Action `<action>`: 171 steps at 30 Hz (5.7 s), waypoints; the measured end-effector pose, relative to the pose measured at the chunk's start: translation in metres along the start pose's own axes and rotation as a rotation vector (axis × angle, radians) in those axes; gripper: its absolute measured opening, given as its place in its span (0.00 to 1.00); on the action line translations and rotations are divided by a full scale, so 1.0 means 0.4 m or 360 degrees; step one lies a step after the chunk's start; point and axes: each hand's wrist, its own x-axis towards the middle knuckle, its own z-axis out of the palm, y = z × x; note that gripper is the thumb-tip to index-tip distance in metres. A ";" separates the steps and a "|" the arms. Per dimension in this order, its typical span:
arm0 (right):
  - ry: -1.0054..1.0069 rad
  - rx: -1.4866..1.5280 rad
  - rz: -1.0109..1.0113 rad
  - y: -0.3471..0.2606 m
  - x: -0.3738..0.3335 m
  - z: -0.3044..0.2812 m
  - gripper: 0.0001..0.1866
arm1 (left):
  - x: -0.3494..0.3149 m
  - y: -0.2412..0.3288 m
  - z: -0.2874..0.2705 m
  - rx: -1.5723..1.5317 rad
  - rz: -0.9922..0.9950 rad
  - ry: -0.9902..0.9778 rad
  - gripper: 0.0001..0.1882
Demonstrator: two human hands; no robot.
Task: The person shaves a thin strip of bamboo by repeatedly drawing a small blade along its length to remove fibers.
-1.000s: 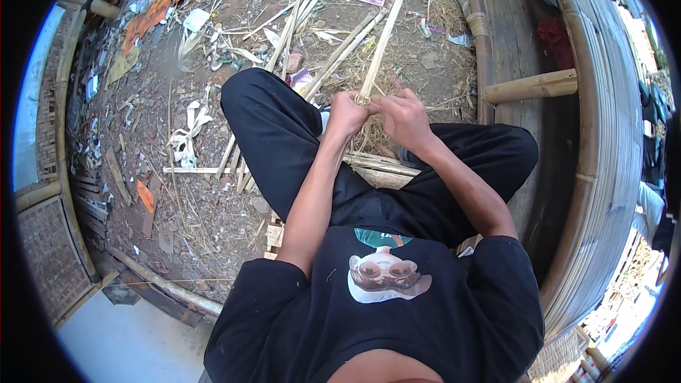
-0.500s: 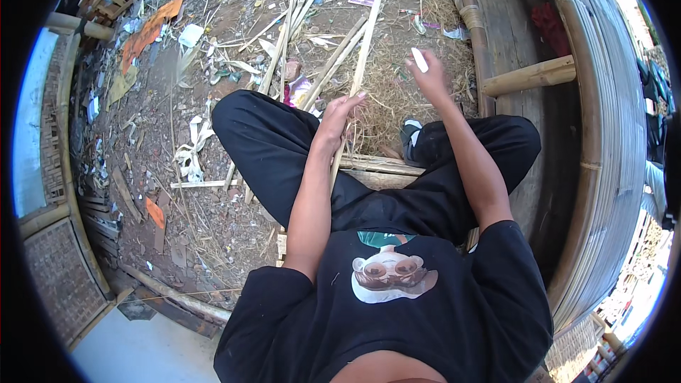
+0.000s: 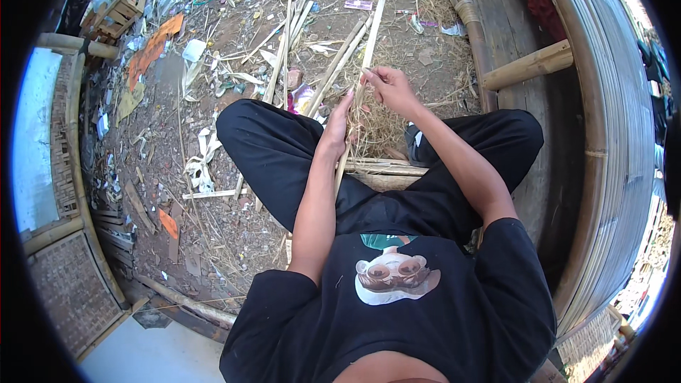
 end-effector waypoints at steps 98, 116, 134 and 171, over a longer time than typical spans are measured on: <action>0.0316 -0.0393 0.0107 -0.205 0.216 -0.246 0.16 | -0.063 0.110 0.063 0.0567 0.0208 -0.0137 0.15; 0.0128 -0.0655 -0.0276 -0.161 0.215 -0.189 0.22 | -0.077 0.062 0.053 0.0855 0.0382 0.0103 0.13; 0.0669 -0.1028 -0.0693 -0.131 0.334 -0.225 0.18 | -0.097 0.063 0.102 0.1152 0.0553 0.0350 0.18; -0.0290 -0.0922 -0.0477 -0.097 0.061 -0.067 0.18 | -0.041 0.034 0.072 0.1294 0.0575 0.0537 0.18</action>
